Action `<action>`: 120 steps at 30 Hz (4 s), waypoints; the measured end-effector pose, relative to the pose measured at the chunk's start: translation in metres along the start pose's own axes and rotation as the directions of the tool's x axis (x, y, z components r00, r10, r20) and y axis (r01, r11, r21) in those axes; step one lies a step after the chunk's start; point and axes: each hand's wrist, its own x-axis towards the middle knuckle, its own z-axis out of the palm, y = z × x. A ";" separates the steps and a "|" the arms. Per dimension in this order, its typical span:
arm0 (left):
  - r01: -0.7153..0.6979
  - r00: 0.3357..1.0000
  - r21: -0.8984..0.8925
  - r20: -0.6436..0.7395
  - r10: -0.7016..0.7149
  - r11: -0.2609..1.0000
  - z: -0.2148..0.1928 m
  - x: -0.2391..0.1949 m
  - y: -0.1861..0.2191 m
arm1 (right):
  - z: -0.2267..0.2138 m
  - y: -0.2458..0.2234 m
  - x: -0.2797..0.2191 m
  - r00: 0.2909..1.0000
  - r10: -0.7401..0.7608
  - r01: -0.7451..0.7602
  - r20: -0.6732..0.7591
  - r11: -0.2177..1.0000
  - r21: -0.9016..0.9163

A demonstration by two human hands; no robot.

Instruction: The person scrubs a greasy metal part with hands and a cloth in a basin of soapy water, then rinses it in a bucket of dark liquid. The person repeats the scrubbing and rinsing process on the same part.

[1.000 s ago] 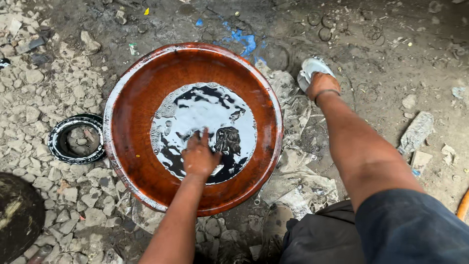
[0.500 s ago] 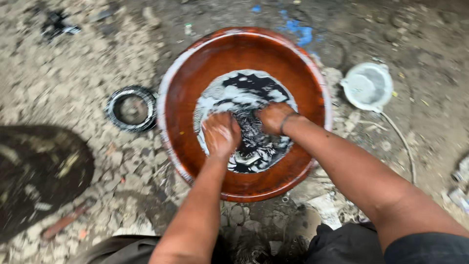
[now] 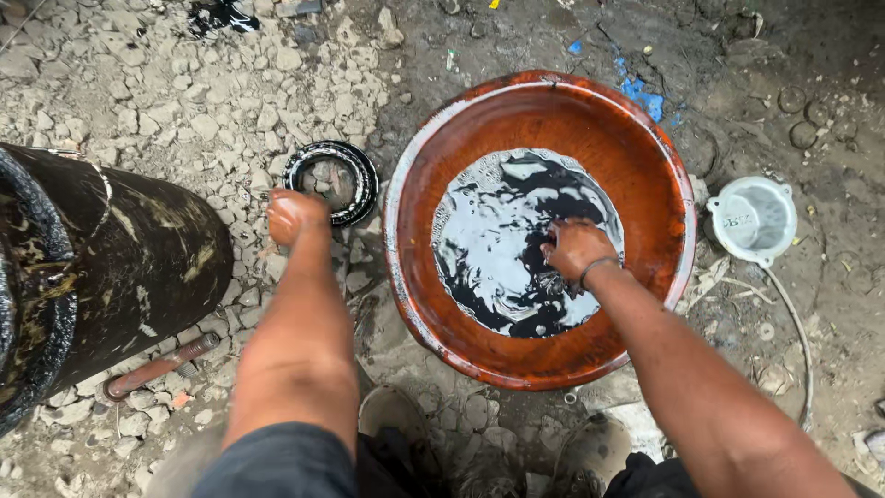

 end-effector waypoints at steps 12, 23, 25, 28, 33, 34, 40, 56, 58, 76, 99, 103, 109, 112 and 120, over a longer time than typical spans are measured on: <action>0.065 0.995 -0.417 0.094 -0.028 0.907 -0.026 -0.017 0.035 | 0.015 -0.017 -0.031 0.990 0.050 -0.010 -0.130 0.956 0.293; -0.599 0.781 -0.201 -0.360 0.511 0.775 -0.138 -0.053 0.063 | -0.054 -0.028 -0.024 0.844 -0.174 0.341 -0.507 0.904 0.257; -0.675 0.719 -0.094 -0.308 0.623 0.732 -0.180 -0.067 0.074 | -0.091 -0.052 -0.015 0.840 -0.205 0.358 -0.503 0.905 0.229; -0.790 0.593 -0.021 -0.279 0.755 0.613 -0.236 -0.088 0.092 | -0.149 -0.105 -0.008 0.614 -0.412 0.534 -0.673 0.845 -0.031; -0.749 0.657 -0.161 -0.304 0.690 0.642 -0.277 -0.146 0.098 | -0.224 -0.191 -0.022 0.278 -0.690 0.507 -0.668 0.696 -0.509; -0.752 0.659 -0.283 -0.346 0.668 0.596 -0.279 -0.160 0.094 | -0.234 -0.198 -0.025 0.180 -0.736 0.524 -0.652 0.633 -0.570; -0.696 0.717 -0.420 -0.377 0.586 0.582 -0.309 -0.187 0.056 | -0.258 -0.224 -0.044 -0.201 -0.833 0.642 -0.515 0.285 -0.712; -0.594 0.789 -0.273 -0.379 0.483 0.757 -0.403 -0.194 -0.056 | -0.254 -0.333 -0.116 -0.378 -0.786 0.722 -0.490 0.081 -0.687; -0.635 0.742 -0.220 -0.439 0.507 0.740 -0.416 -0.185 -0.073 | -0.266 -0.351 -0.131 -0.422 -0.784 0.683 -0.456 0.056 -0.728; -0.718 0.598 -0.356 -0.755 0.269 0.598 -0.464 -0.050 -0.241 | -0.256 -0.582 -0.145 -0.377 -0.814 0.728 -0.442 0.035 -0.685; -0.731 0.670 -0.669 -0.741 0.049 -0.136 -0.450 0.004 -0.270 | -0.143 -0.652 -0.105 0.682 -0.398 0.642 -0.613 -0.077 0.763; -0.615 0.788 -0.767 -0.588 0.184 0.184 -0.466 0.005 -0.290 | -0.173 -0.651 -0.106 0.489 -0.480 0.823 -0.729 -0.022 0.567; -0.673 0.732 -0.549 -0.589 0.342 0.495 -0.470 0.005 -0.294 | -0.228 -0.646 -0.132 -0.241 -0.813 0.764 -0.530 0.177 -0.620; -0.577 0.809 -0.560 -0.493 0.321 0.594 -0.464 0.001 -0.286 | -0.236 -0.648 -0.144 -0.305 -0.915 0.601 -0.263 0.029 -0.799; -0.464 0.885 -0.695 -0.386 0.259 0.549 -0.468 -0.012 -0.284 | -0.225 -0.633 -0.125 -0.169 -0.851 0.866 -0.497 0.111 -0.487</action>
